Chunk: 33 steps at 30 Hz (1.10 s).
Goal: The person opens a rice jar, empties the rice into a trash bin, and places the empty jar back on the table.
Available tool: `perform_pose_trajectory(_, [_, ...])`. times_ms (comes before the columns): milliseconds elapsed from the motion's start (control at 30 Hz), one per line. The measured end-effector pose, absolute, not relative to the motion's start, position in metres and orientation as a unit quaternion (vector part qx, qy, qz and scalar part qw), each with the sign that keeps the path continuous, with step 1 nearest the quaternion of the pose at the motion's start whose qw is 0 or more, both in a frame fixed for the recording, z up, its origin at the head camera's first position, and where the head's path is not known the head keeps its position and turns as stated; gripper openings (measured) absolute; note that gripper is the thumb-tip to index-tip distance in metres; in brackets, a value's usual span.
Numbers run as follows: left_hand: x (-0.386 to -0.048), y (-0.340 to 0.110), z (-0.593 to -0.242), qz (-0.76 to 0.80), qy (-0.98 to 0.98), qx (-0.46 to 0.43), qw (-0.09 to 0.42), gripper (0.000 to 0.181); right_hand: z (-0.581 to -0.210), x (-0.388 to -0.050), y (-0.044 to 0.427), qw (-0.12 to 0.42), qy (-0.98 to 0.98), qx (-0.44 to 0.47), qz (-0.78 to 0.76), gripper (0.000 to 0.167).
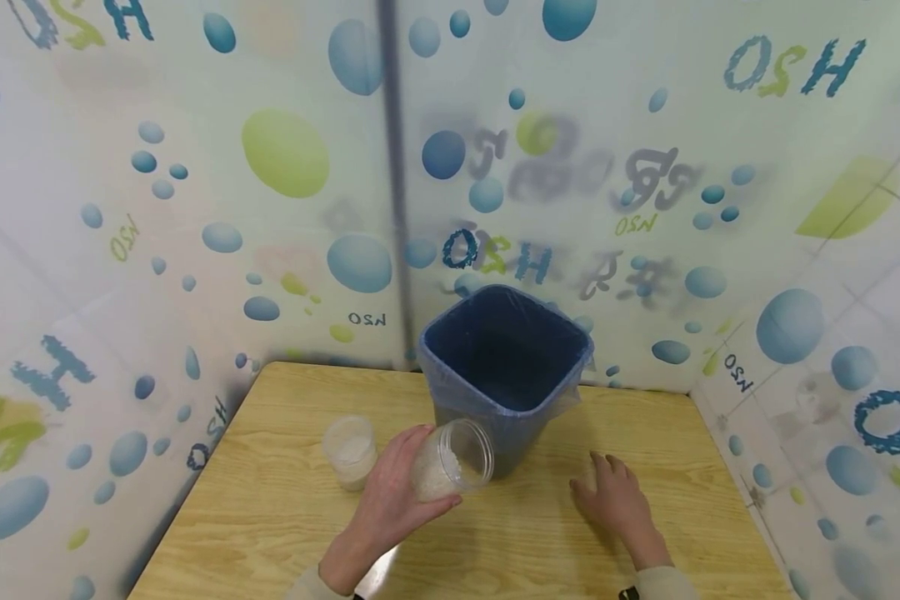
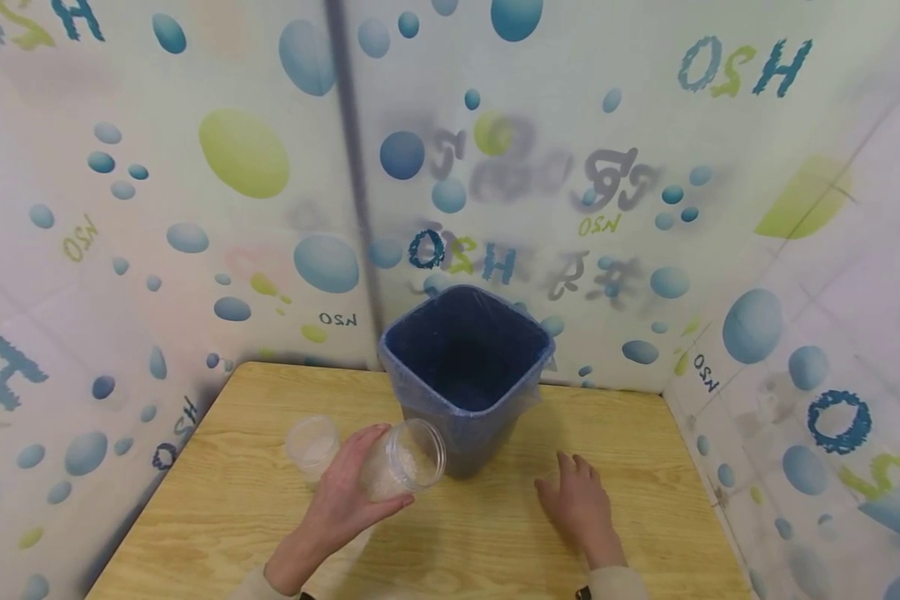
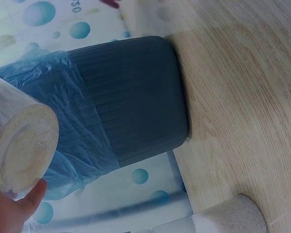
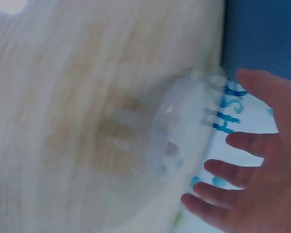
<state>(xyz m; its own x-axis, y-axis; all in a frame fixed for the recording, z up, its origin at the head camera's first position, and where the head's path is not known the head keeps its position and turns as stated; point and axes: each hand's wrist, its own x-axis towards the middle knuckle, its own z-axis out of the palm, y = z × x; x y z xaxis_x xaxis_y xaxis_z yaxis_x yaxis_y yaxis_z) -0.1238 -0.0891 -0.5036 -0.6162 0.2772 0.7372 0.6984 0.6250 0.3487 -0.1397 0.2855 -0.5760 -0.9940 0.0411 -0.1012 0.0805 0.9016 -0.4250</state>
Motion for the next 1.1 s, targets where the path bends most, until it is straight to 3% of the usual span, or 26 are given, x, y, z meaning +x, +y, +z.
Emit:
perform_pose_trajectory(133, [-0.124,-0.089,-0.503,-0.321,-0.843,-0.285,0.325,0.102,-0.563,-0.136,0.282,-0.032,0.960,0.004,-0.279,0.049])
perform_pose_trajectory(233, [-0.124,-0.089,-0.504,-0.319,-0.844,-0.284,0.324,0.102,-0.551,-0.134,0.279,-0.121,0.934,-0.019,-0.335,0.035])
perform_pose_trajectory(333, [-0.125,-0.089,-0.504,-0.320,-0.844,-0.284,0.324,0.103,-0.538,-0.133,0.274,-0.210,0.910,-0.047,-0.353,0.028])
perform_pose_trajectory(433, [-0.125,-0.090,-0.505,-0.322,-0.844,-0.283,0.323,0.103,-0.525,-0.133,0.268,-0.257,0.896,-0.059,-0.358,0.028])
perform_pose_trajectory(533, [-0.125,-0.091,-0.505,-0.323,-0.844,-0.283,0.322,0.103,-0.511,-0.131,0.262,-0.249,0.883,-0.049,-0.395,0.032])
perform_pose_trajectory(933, [-0.127,-0.092,-0.503,-0.334,-0.841,-0.279,0.321,0.101,-0.453,-0.141,0.232,-0.103,0.819,0.012,-0.564,0.070])
perform_pose_trajectory(1100, [-0.127,-0.091,-0.503,-0.335,-0.841,-0.275,0.323,0.101,-0.442,-0.152,0.226,-0.070,0.799,0.042,-0.596,0.083])
